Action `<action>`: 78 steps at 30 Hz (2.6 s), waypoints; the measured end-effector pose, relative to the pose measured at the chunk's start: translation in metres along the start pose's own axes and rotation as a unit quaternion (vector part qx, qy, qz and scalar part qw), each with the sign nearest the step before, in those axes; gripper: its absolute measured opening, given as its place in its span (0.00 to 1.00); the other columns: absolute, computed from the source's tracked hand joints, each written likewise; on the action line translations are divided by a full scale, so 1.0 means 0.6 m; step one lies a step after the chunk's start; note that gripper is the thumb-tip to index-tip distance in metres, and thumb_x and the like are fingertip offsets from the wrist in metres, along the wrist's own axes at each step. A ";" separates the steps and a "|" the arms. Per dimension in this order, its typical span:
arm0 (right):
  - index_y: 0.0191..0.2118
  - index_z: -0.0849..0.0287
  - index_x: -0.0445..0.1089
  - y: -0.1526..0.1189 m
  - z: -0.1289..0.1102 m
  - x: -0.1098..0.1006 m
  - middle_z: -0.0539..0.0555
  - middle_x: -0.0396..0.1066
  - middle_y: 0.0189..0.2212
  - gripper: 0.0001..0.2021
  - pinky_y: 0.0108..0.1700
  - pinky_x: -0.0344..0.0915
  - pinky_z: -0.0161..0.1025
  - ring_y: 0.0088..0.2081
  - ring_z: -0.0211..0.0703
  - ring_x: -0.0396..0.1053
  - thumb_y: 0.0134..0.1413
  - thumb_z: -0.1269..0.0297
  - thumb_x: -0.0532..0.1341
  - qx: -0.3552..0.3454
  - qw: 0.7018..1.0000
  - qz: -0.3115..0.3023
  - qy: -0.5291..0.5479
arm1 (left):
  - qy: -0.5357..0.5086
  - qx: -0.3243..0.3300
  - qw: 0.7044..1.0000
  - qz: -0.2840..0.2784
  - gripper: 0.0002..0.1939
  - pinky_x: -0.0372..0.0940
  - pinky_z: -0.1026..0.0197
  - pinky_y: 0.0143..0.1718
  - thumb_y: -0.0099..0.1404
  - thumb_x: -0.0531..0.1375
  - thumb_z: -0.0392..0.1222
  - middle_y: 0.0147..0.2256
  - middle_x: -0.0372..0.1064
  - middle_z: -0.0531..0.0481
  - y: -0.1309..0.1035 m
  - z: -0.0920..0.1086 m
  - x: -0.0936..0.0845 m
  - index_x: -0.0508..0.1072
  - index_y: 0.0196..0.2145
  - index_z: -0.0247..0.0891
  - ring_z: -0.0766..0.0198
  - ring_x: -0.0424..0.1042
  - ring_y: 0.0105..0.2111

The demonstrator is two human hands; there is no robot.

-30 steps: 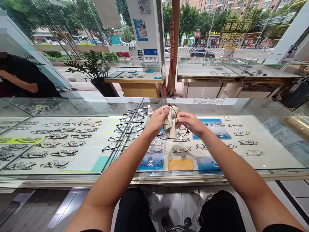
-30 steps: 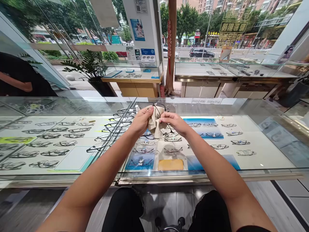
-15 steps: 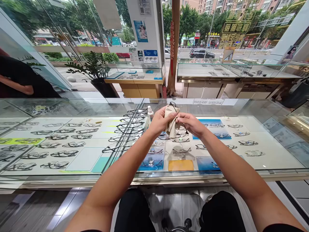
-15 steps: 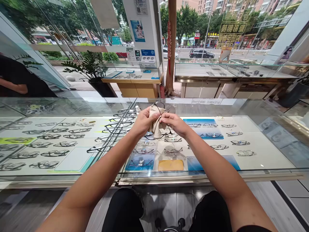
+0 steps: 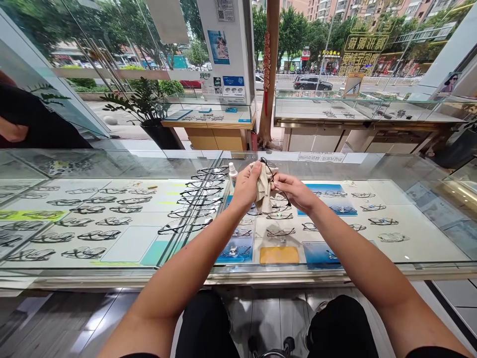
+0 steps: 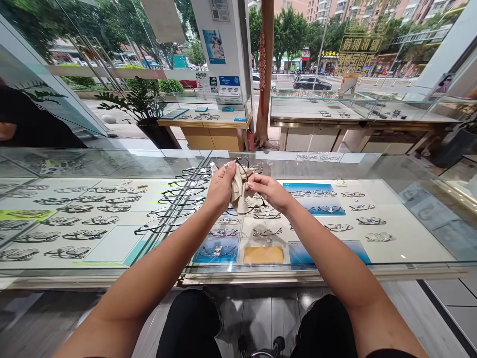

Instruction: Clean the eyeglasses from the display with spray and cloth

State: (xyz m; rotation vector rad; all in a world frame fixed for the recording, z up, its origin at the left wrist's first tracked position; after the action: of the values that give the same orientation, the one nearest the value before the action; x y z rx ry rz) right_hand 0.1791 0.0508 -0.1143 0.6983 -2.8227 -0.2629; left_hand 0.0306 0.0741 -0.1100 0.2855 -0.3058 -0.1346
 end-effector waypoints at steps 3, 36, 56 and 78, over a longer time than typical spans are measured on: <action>0.33 0.54 0.74 0.001 -0.004 -0.014 0.51 0.71 0.35 0.24 0.46 0.67 0.41 0.40 0.44 0.66 0.50 0.40 0.79 -0.011 0.999 0.035 0.017 | -0.046 -0.006 0.999 0.012 0.34 0.71 0.61 0.32 0.57 0.75 0.75 0.28 0.78 0.52 0.011 -0.005 -0.006 0.76 0.37 0.40 0.60 0.79 0.30; 0.28 0.54 0.73 0.001 -0.041 -0.076 0.53 0.76 0.29 0.22 0.46 0.72 0.42 0.38 0.45 0.75 0.51 0.44 0.79 -0.043 0.999 0.023 0.007 | 0.378 0.453 0.807 0.043 0.37 0.73 0.57 0.39 0.63 0.73 0.71 0.37 0.78 0.49 -0.008 0.069 -0.035 0.79 0.58 0.43 0.60 0.76 0.34; 0.29 0.55 0.78 -0.008 -0.053 -0.068 0.53 0.79 0.28 0.21 0.49 0.69 0.46 0.36 0.47 0.76 0.54 0.42 0.77 -0.030 0.994 -0.037 -0.102 | 0.441 0.481 0.757 -0.033 0.39 0.78 0.48 0.57 0.64 0.73 0.68 0.54 0.79 0.40 -0.019 0.066 -0.013 0.78 0.65 0.46 0.49 0.81 0.53; 0.58 0.50 0.71 -0.045 -0.085 -0.070 0.60 0.77 0.55 0.24 0.59 0.70 0.57 0.56 0.57 0.74 0.65 0.42 0.60 -0.302 0.790 0.313 -0.432 | 0.384 0.447 0.791 0.164 0.35 0.75 0.45 0.56 0.64 0.72 0.70 0.50 0.77 0.43 -0.014 0.091 -0.049 0.78 0.58 0.44 0.50 0.78 0.52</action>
State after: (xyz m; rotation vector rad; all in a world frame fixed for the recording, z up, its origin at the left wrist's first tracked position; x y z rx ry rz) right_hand 0.2401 0.0413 -0.0783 -0.6841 -3.1599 -1.5860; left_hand -0.0152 0.0572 -0.0710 1.1866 0.4354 0.4964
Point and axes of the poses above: each hand's wrist, its own y-axis towards the middle knuckle, its own x-axis out of the palm, z = x × y, the point moved 5 cm from there along y, towards the middle knuckle
